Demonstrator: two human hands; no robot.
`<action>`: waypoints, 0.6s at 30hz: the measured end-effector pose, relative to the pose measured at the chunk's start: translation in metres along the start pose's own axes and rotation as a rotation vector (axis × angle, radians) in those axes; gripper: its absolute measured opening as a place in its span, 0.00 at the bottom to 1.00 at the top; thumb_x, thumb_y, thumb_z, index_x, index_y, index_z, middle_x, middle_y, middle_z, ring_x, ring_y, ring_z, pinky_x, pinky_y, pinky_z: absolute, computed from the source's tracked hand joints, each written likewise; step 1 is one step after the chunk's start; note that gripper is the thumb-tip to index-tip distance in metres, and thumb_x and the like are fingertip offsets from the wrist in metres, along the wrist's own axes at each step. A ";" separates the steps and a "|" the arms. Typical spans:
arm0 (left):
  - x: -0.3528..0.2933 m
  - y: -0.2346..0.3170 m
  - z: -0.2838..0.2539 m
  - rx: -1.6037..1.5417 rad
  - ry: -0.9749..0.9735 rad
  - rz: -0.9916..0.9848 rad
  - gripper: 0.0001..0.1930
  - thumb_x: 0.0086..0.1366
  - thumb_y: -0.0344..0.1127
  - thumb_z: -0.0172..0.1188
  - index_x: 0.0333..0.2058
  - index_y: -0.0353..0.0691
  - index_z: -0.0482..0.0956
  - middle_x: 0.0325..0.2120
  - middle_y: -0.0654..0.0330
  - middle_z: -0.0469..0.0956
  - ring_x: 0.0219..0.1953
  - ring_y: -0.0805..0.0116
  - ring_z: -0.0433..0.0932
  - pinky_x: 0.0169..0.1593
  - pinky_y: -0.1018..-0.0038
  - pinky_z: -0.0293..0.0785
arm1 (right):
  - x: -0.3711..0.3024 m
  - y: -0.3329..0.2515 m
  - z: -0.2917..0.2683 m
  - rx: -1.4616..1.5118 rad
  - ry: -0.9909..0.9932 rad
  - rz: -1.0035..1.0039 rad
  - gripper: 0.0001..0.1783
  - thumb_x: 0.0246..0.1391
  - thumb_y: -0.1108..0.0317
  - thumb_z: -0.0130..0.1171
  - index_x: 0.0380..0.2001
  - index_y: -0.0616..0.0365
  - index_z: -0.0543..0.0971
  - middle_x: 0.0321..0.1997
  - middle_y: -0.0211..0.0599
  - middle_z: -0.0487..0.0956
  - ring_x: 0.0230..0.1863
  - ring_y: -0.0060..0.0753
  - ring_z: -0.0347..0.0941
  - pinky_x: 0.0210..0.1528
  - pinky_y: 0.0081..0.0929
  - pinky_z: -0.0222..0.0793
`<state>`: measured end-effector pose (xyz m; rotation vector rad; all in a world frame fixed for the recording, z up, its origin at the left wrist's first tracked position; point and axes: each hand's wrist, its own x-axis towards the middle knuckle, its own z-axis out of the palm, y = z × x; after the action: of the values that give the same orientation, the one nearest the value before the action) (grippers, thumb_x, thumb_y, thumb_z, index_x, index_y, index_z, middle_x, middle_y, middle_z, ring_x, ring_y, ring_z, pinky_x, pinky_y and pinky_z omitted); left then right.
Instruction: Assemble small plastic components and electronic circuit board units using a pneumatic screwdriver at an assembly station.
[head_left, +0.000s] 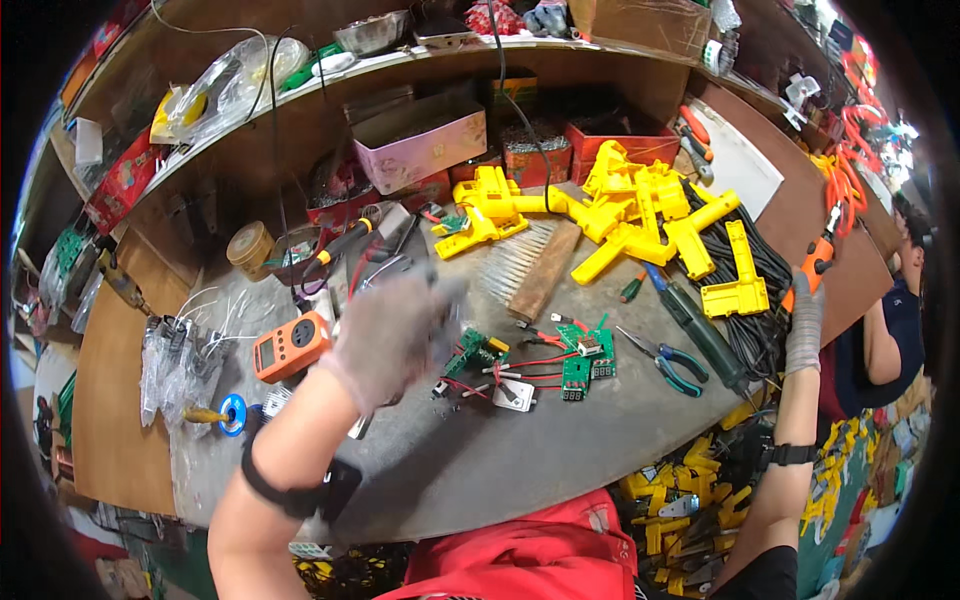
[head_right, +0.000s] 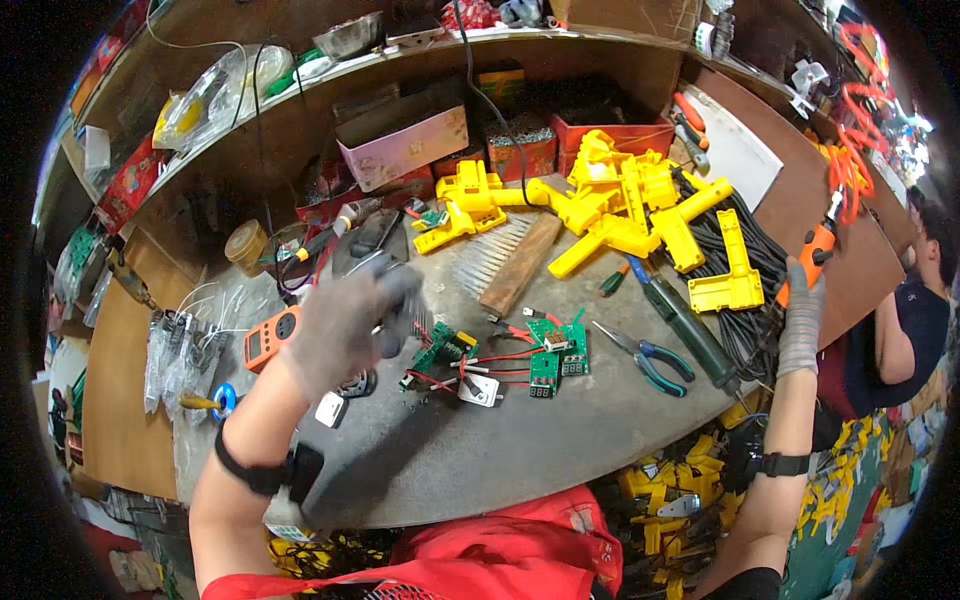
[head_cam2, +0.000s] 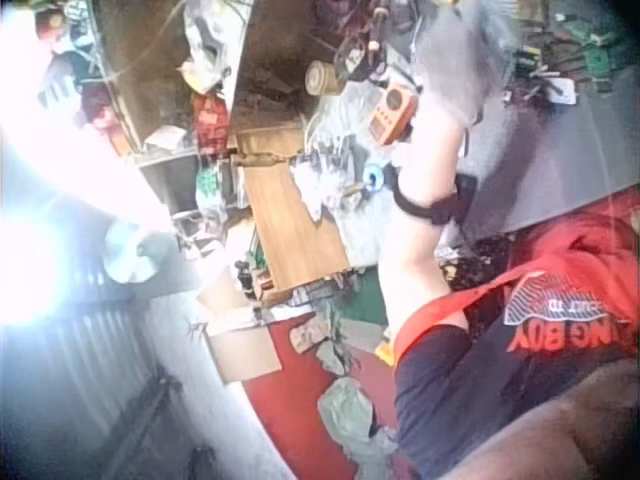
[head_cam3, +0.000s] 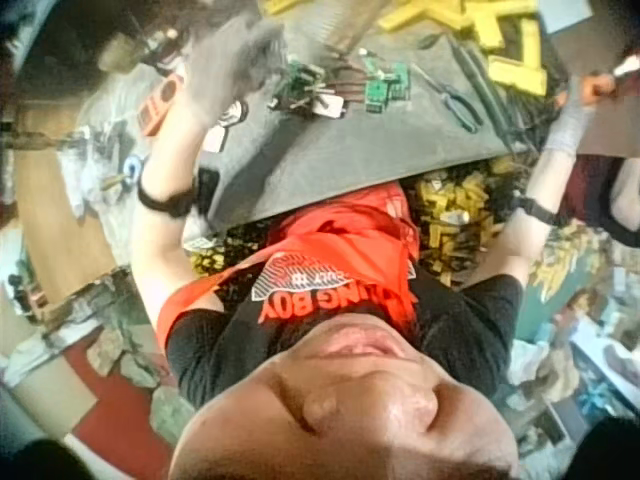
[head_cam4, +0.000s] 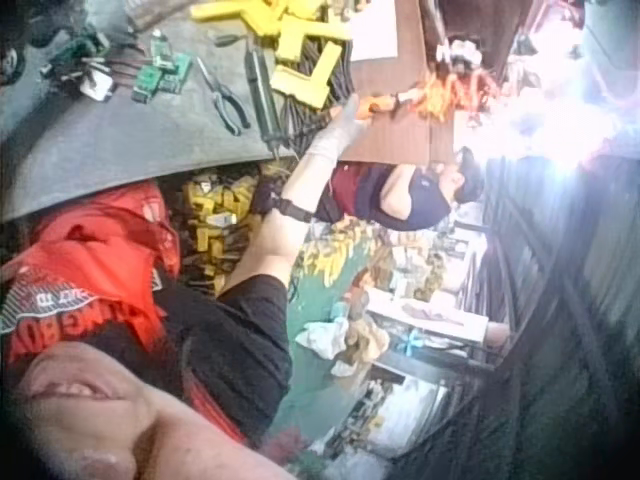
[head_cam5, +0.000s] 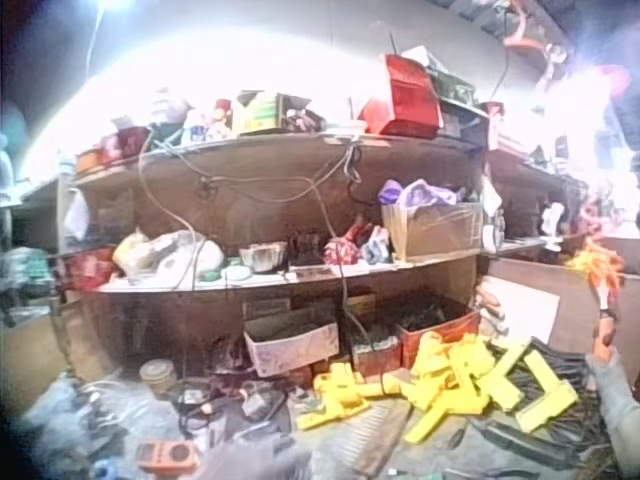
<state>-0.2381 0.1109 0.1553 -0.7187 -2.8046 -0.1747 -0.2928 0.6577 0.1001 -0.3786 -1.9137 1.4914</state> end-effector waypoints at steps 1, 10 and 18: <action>0.019 -0.009 0.004 0.047 0.095 0.006 0.24 0.52 0.31 0.63 0.50 0.45 0.72 0.39 0.53 0.75 0.42 0.51 0.76 0.43 0.60 0.73 | 0.016 0.020 -0.008 -0.101 0.043 -0.033 0.17 0.53 0.60 0.61 0.41 0.59 0.73 0.30 0.27 0.72 0.28 0.22 0.68 0.31 0.23 0.66; 0.005 -0.006 0.024 0.014 0.058 -0.090 0.19 0.55 0.29 0.59 0.47 0.45 0.77 0.42 0.57 0.79 0.43 0.54 0.77 0.44 0.63 0.74 | -0.018 0.055 0.017 -0.781 0.021 -0.300 0.36 0.55 0.59 0.57 0.65 0.56 0.59 0.54 0.56 0.74 0.53 0.53 0.73 0.53 0.40 0.67; -0.108 0.009 -0.001 0.162 -0.051 -0.174 0.11 0.53 0.29 0.61 0.37 0.46 0.80 0.33 0.61 0.80 0.34 0.58 0.79 0.38 0.65 0.75 | -0.033 0.017 0.013 -1.234 -0.169 -0.350 0.38 0.55 0.52 0.59 0.64 0.53 0.58 0.41 0.60 0.78 0.40 0.60 0.76 0.39 0.48 0.70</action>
<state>-0.1417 0.0688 0.1285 -0.4490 -2.8872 0.0419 -0.2802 0.6337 0.0721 -0.4000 -2.6671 -0.0246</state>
